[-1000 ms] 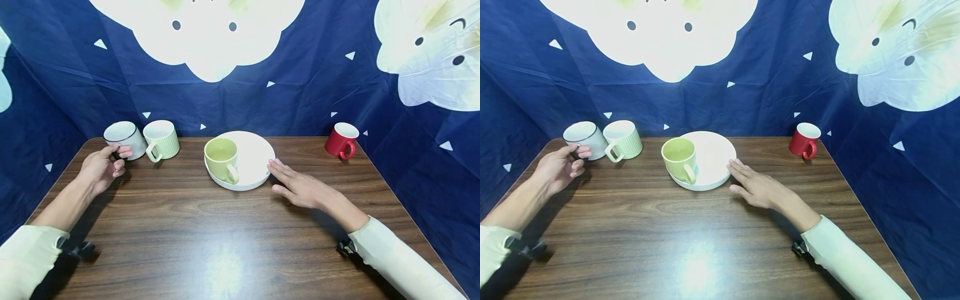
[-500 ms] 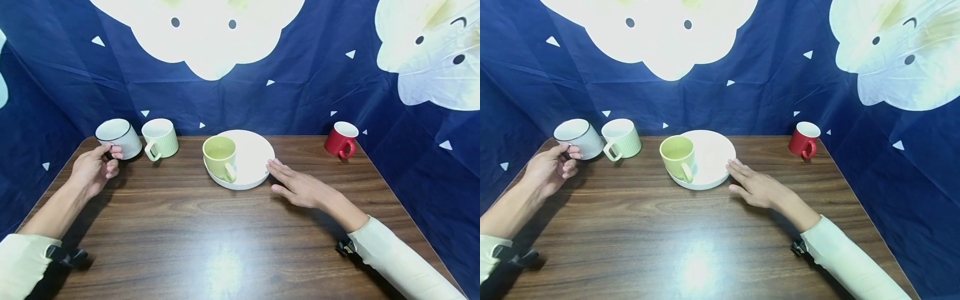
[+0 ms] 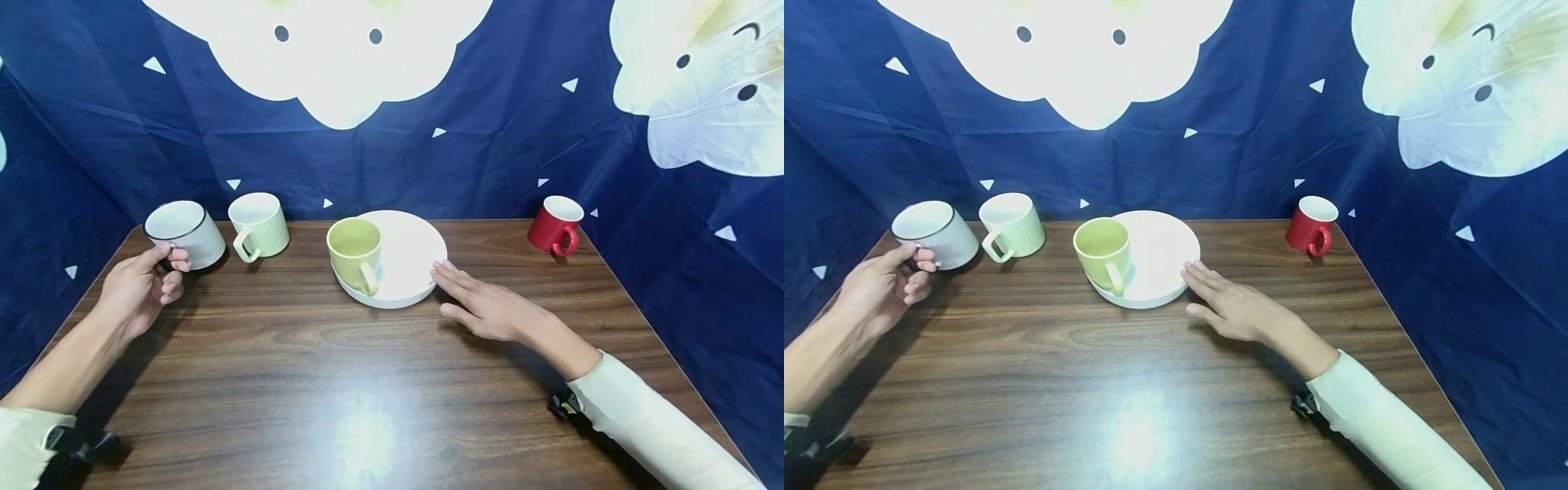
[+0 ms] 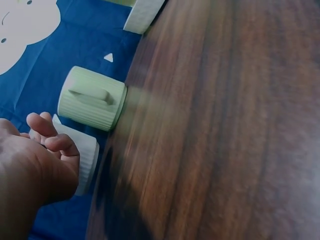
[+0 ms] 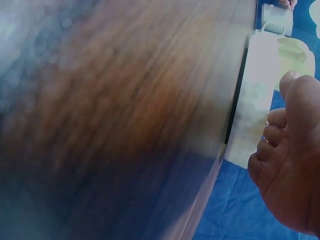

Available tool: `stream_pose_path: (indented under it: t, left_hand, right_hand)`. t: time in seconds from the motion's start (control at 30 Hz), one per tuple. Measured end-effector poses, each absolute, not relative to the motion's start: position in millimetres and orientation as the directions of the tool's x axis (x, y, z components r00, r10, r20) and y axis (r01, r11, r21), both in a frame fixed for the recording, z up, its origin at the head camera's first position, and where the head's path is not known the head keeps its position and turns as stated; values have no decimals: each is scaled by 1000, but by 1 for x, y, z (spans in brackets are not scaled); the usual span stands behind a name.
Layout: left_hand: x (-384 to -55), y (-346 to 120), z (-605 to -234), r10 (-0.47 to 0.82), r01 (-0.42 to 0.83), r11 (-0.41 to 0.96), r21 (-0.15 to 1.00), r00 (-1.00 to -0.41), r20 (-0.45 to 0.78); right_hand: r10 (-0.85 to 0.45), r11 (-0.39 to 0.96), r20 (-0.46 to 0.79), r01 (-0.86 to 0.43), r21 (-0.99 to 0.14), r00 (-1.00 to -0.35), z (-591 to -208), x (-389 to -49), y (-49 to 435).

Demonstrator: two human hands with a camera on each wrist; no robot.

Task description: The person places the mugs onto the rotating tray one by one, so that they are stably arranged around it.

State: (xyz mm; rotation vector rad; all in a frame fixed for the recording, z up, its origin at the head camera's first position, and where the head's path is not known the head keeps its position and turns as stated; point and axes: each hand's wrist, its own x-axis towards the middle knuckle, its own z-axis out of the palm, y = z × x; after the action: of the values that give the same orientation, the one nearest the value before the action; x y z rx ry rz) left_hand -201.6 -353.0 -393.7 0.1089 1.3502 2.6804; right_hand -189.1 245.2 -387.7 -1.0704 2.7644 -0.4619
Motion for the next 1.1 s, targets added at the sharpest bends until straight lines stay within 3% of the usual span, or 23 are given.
stream_pose_path:
  t: [0.43, 1.1]
  left_hand:
    - [-185, -352, -394, 152, -71, -534, 842, -988, 14]
    - [-163, -354, -399, 181, -44, -556, 830, -981, 69]
  right_hand:
    - [-630, 742, -24, -592, -316, -776, -389, -198, 248]
    - [-650, 723, -13, -613, -320, -760, -388, -192, 242]
